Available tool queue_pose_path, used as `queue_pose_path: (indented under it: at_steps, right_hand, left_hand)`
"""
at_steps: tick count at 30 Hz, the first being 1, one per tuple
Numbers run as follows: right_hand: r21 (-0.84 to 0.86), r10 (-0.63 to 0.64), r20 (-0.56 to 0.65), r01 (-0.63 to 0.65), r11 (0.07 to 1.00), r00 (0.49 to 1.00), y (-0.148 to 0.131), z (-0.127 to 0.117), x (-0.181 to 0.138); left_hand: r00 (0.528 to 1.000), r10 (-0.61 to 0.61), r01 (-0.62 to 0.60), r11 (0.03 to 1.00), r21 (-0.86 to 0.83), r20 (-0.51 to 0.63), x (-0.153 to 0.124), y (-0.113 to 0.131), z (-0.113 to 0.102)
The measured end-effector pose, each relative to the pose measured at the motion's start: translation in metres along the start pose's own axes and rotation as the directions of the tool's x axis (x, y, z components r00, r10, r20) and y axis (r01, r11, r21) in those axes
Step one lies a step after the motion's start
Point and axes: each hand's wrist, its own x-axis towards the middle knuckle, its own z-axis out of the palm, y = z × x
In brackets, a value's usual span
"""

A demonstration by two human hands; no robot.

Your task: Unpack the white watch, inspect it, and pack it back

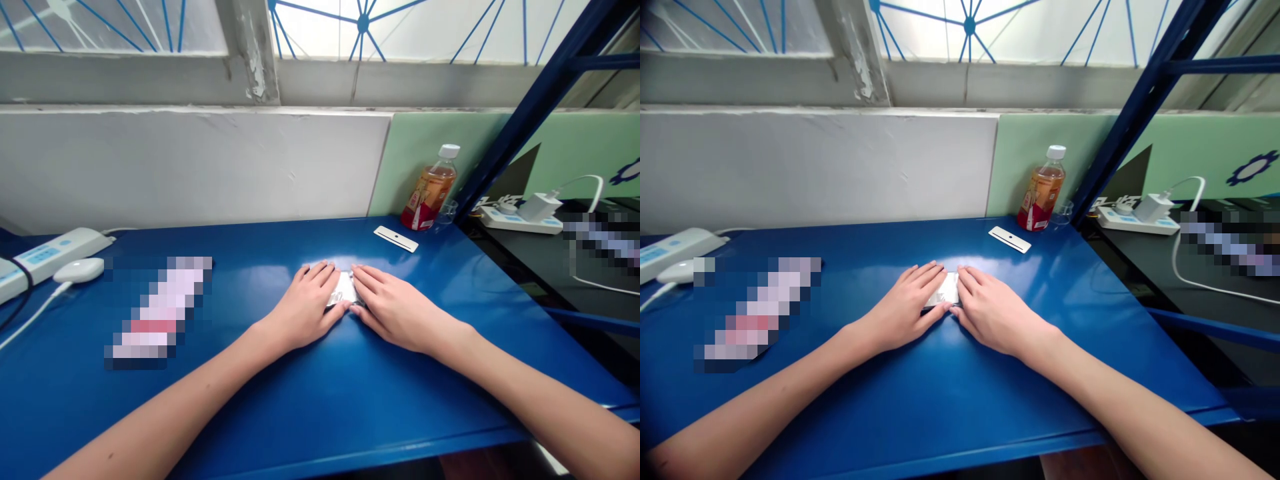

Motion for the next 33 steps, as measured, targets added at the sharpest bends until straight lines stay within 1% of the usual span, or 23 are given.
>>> queue_pose_path:
  at_steps: [3,6,8,10,13,16,19,22,28,33]
  right_hand:
    - [-0.008,-0.015,0.012,0.015,1.0,1.0,0.003,0.001,0.001]
    - [0.047,-0.024,0.017,0.023,0.999,1.0,0.008,0.002,0.0]
    - [0.122,-0.016,-0.007,0.017,0.992,1.0,0.012,0.004,-0.001]
    - [0.229,0.019,-0.042,-0.009,0.973,0.999,0.014,0.007,-0.002]
    - [0.398,0.089,-0.065,-0.056,0.915,0.994,0.016,0.007,-0.001]
    - [0.505,0.091,-0.059,-0.049,0.861,0.994,0.018,0.003,0.002]
    - [0.568,0.081,-0.044,-0.041,0.822,0.996,0.02,0.0,0.003]
    - [0.592,0.07,-0.022,-0.044,0.805,0.997,0.02,-0.001,0.002]
    - [0.559,0.05,0.012,-0.049,0.828,0.999,0.018,0.0,-0.002]
    - [0.536,0.071,0.106,-0.117,0.836,0.992,0.014,-0.001,-0.005]
  left_hand:
    - [1.0,0.007,-0.008,1.0,-0.013,-0.006,-0.001,-0.001,-0.001]
    - [1.0,0.007,-0.008,1.0,-0.019,-0.005,0.0,0.0,-0.001]
    - [1.0,0.006,-0.006,1.0,-0.024,-0.006,0.0,0.0,-0.001]
    - [1.0,0.004,-0.004,0.999,-0.032,-0.011,0.0,-0.001,0.0]
    - [1.0,0.0,-0.001,0.999,-0.043,-0.014,0.0,-0.001,0.001]
    - [1.0,0.0,0.0,0.999,-0.042,-0.014,0.0,-0.002,0.001]
    - [1.0,0.003,-0.004,0.999,-0.043,-0.016,0.0,-0.002,0.001]
    - [1.0,0.004,-0.005,0.999,-0.044,-0.012,0.0,-0.002,0.0]
    - [1.0,0.022,-0.023,0.997,-0.074,-0.014,-0.001,-0.003,0.001]
    - [1.0,0.008,-0.006,0.997,-0.08,0.022,0.0,-0.002,-0.001]
